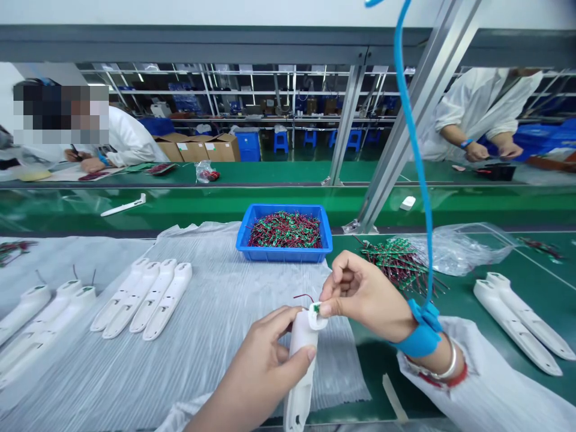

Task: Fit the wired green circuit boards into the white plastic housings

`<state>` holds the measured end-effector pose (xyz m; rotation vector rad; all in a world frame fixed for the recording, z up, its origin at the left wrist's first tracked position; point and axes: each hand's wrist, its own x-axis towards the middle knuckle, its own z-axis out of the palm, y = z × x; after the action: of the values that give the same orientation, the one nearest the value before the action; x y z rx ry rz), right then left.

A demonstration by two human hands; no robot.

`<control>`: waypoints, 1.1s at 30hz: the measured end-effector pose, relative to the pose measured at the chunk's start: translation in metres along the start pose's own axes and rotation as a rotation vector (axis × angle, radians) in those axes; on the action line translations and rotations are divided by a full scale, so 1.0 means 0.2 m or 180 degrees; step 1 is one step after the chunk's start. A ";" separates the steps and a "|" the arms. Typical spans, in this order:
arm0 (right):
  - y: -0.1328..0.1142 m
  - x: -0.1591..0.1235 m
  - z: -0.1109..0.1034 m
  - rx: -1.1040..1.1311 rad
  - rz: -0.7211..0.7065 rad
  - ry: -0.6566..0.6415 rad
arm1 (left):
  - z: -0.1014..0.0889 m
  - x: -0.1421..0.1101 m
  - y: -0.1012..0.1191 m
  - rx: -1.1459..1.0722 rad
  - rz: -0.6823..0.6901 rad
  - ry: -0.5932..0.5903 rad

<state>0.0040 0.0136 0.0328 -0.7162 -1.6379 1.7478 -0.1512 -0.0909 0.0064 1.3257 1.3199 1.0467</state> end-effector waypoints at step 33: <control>-0.01 -0.13 -0.21 0.0265 0.0103 0.0411 | -0.44 -0.01 -0.15 0.2425 -0.0069 0.1282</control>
<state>0.0522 0.0219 0.0312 -0.8032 -1.4664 1.7437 -0.2436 -0.0902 -0.0076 1.6840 2.1710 0.8435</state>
